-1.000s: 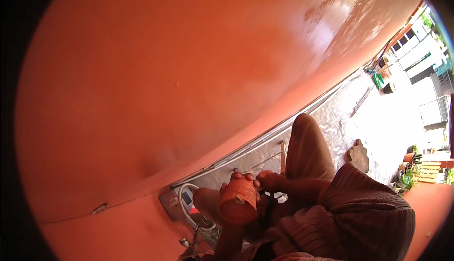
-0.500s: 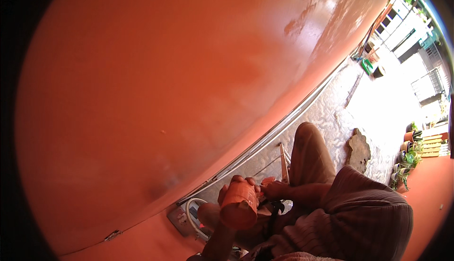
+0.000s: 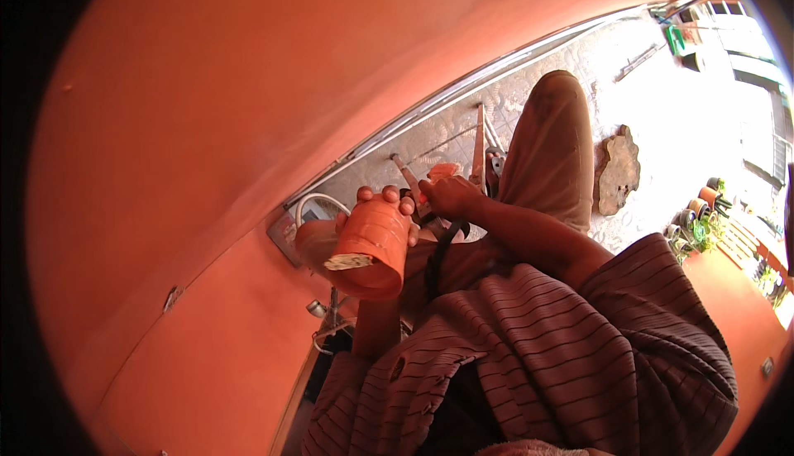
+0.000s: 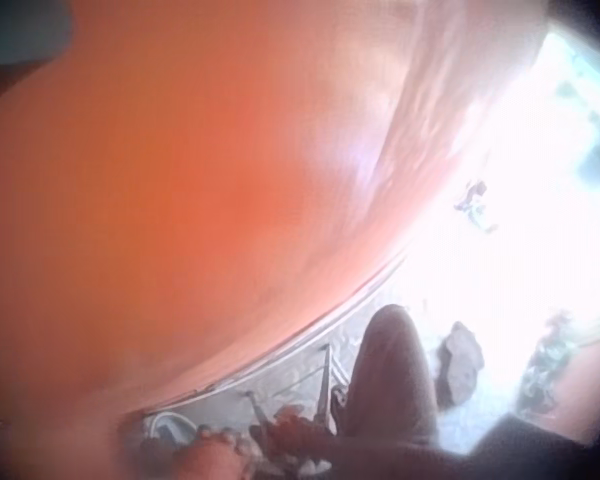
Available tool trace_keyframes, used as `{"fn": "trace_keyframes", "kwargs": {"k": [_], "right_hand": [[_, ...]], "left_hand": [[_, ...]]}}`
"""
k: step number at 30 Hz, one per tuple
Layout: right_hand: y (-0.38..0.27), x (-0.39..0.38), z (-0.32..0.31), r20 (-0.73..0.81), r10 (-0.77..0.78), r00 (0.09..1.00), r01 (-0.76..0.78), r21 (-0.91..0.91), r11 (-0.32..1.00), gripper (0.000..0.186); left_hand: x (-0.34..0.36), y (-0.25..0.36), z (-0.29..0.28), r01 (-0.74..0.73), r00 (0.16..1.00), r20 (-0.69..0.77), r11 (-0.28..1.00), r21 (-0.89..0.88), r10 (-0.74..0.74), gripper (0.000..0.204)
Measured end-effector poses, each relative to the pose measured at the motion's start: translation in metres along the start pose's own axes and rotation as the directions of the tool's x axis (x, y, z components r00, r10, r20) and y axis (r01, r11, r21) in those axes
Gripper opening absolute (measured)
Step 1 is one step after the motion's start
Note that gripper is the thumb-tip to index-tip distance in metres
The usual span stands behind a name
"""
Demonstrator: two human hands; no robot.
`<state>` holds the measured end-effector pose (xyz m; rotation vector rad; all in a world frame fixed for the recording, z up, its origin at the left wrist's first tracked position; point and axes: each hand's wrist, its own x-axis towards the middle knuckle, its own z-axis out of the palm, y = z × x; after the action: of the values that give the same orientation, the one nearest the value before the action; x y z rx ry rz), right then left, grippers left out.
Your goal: The person paints a ceiling with orange paint using a brush and a small container. They repeatedly dip the brush into the container and apply paint to the ceiling surface in broad strokes.
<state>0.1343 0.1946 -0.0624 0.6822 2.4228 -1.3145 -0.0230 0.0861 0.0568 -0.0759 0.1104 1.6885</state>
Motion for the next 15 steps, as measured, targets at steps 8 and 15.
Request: {"fn": "trace_keyframes", "kwargs": {"k": [8, 15], "right_hand": [[0.0, 0.001, 0.001, -0.022, 0.014, 1.0, -0.014, 0.026, 1.0, 0.03], [-0.001, -0.001, -0.002, -0.041, -0.027, 0.999, 0.026, -0.016, 1.0, 0.023]], "left_hand": [[-0.003, -0.016, -0.015, -0.059, 0.996, 0.063, 0.989, -0.136, 0.068, 0.046], [0.002, -0.01, -0.017, -0.019, 0.997, 0.07, 0.994, -0.105, 0.026, 0.048]]}}
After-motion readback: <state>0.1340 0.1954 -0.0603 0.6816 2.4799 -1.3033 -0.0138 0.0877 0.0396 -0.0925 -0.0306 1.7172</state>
